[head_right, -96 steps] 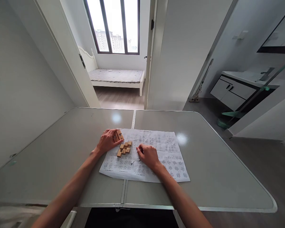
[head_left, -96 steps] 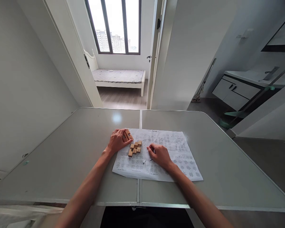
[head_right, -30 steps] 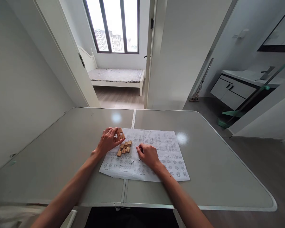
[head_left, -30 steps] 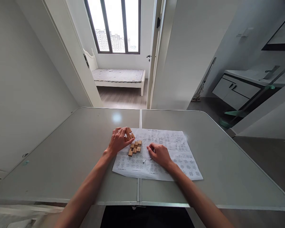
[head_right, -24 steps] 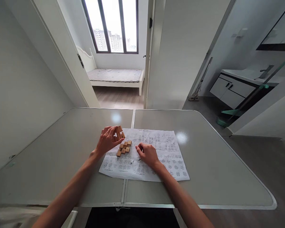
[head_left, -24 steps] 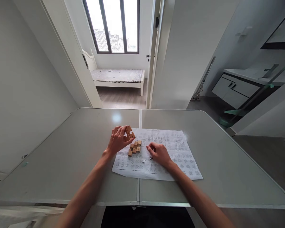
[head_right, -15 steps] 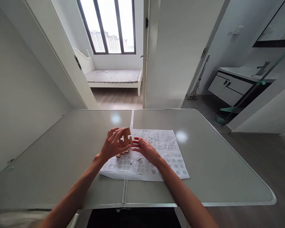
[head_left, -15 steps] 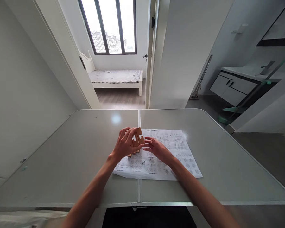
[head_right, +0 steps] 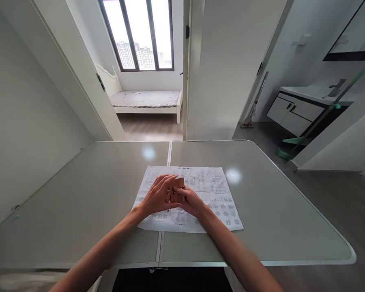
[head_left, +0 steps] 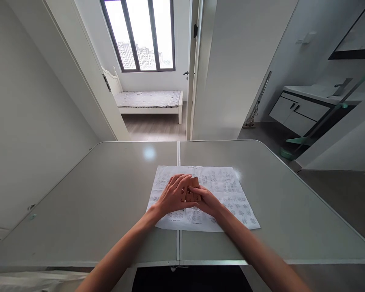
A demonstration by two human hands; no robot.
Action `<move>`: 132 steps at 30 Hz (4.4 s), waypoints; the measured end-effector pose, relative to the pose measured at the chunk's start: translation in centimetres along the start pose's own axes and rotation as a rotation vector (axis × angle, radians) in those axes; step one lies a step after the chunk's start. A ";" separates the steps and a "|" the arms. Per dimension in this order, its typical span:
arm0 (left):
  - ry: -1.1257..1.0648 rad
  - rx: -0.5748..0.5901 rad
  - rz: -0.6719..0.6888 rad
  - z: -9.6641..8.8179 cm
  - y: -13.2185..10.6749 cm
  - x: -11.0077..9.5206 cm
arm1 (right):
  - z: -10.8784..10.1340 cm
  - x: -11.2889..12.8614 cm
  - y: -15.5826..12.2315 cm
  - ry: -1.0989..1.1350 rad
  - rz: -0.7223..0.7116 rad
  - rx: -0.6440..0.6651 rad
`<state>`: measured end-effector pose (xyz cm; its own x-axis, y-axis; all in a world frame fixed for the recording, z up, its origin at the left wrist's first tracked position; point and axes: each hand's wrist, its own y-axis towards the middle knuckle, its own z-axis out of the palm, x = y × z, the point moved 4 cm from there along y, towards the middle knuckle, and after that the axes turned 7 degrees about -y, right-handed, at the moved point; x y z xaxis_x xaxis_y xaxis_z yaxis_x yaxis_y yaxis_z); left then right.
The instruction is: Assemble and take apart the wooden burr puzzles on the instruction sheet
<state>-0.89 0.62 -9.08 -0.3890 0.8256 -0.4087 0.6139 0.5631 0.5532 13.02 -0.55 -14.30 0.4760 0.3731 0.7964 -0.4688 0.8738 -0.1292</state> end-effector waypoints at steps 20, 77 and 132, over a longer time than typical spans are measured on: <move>0.058 -0.002 -0.122 0.1 -0.4 1.2 | -0.8 0.2 0.6 0.060 -0.091 0.000; -0.087 0.243 0.034 0.2 -1.5 1.6 | -3.4 1.9 -0.4 -1.819 -0.191 -0.627; -0.233 -0.041 -0.194 -0.1 -1.7 2.5 | 0.7 1.5 -0.7 -0.570 -0.126 0.071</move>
<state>-2.97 1.72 -11.00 -0.3253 0.6749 -0.6623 0.5136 0.7142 0.4755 13.52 -0.87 -12.57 0.0655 0.0243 0.9976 -0.4926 0.8702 0.0112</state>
